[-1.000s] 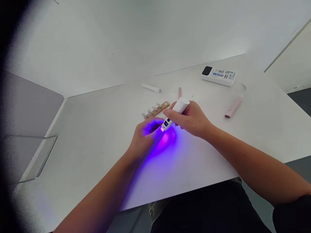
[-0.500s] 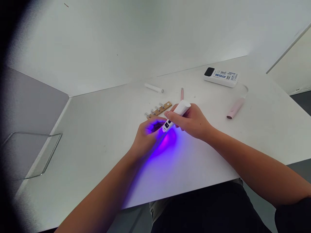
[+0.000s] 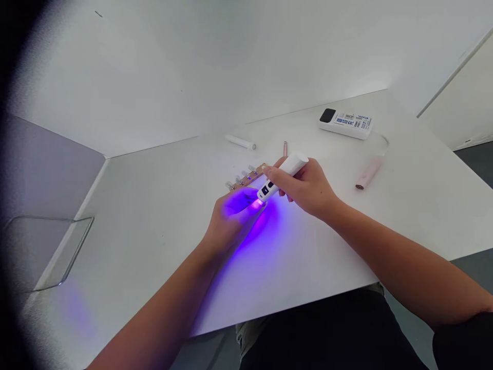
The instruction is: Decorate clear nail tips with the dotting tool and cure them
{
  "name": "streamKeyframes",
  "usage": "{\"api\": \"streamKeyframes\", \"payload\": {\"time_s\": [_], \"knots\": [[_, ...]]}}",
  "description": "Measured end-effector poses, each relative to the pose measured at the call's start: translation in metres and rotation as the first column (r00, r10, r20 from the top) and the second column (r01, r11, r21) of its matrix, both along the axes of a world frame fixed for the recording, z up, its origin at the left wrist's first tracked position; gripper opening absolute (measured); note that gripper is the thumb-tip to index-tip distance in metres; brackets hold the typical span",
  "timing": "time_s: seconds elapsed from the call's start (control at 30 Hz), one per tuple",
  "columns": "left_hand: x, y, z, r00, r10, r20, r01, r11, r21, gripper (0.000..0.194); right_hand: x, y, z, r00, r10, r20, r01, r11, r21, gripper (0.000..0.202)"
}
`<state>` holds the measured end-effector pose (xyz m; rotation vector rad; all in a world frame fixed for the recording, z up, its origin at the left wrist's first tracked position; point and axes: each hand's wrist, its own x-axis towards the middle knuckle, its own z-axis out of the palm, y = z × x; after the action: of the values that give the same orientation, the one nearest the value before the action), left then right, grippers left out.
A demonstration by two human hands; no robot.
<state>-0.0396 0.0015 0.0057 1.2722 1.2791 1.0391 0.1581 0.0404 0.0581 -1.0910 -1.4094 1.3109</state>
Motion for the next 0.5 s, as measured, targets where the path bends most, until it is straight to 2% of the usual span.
{"api": "streamKeyframes", "payload": {"time_s": [0.27, 0.5], "knots": [[0.0034, -0.0001, 0.0057, 0.998, 0.054, -0.024, -0.053, 0.999, 0.005, 0.015, -0.0013, 0.0004, 0.0029, 0.999, -0.047, -0.024, 0.047, 0.999, 0.004, 0.025], [0.0034, 0.0015, 0.0092, 0.996, 0.055, -0.067, -0.054, 0.998, 0.011, 0.016, -0.0005, 0.0018, 0.0032, 0.995, -0.096, 0.005, 0.096, 0.995, 0.001, 0.024]]}}
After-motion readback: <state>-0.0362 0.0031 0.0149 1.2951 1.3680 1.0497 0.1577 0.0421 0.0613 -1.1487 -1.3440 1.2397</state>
